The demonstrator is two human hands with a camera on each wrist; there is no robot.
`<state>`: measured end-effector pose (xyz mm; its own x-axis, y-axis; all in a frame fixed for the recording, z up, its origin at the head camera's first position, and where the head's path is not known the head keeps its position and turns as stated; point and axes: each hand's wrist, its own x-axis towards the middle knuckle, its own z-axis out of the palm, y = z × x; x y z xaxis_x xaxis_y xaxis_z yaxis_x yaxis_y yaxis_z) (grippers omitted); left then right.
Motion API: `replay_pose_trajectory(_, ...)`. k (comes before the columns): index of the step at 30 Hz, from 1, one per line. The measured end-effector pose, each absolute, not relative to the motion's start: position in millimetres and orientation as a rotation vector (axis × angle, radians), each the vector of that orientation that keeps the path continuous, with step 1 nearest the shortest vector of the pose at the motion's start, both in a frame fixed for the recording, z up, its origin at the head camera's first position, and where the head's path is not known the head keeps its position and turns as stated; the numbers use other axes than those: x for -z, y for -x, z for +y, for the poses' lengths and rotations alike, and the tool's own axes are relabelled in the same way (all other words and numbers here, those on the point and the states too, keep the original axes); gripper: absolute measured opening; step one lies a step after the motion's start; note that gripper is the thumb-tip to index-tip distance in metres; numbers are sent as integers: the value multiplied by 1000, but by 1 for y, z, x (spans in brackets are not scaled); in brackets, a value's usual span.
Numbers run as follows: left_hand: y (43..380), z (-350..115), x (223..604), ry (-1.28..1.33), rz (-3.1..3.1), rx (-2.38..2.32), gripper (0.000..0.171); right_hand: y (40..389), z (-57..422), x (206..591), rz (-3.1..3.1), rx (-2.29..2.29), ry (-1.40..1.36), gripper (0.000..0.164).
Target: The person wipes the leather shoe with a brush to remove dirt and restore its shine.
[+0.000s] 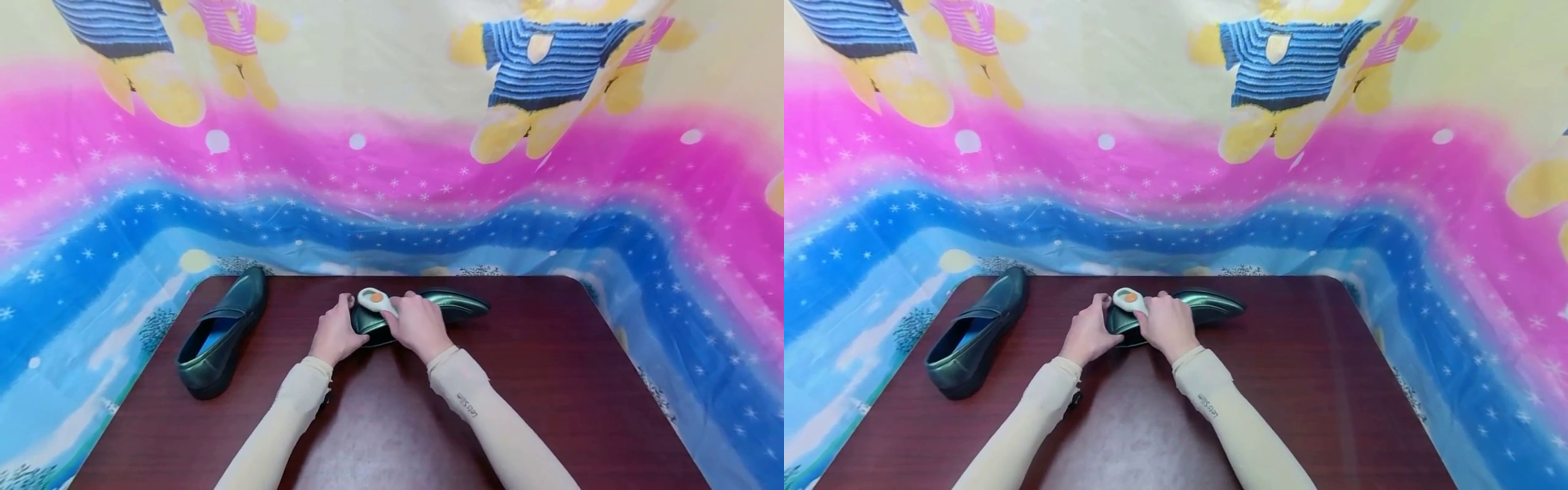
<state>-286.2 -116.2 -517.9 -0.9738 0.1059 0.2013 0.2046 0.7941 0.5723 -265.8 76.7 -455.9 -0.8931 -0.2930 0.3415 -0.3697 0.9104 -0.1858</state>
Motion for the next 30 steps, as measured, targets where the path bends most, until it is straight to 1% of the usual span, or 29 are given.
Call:
replay_pose_trajectory(3, 286, -115, 518, 256, -2848, 839, 85, 265, 97, 451, -2778, -343, -408, 24)
replay_pose_trajectory(8, 285, -114, 520, 264, -2887, 746, 86, 262, 141, 440, -2789, -346, -303, 24)
replay_pose_trajectory(15, 286, -107, 521, 319, -2873, 725, 83, 250, 201, 433, -2750, -426, -117, 34)
replay_pose_trajectory(24, 286, -108, 516, 313, -2890, 695, 82, 248, 237, 430, -2624, -533, -14, 43)
replay_pose_trajectory(30, 284, -109, 514, 322, -2892, 674, 80, 250, 261, 432, -2670, -662, 8, 48)
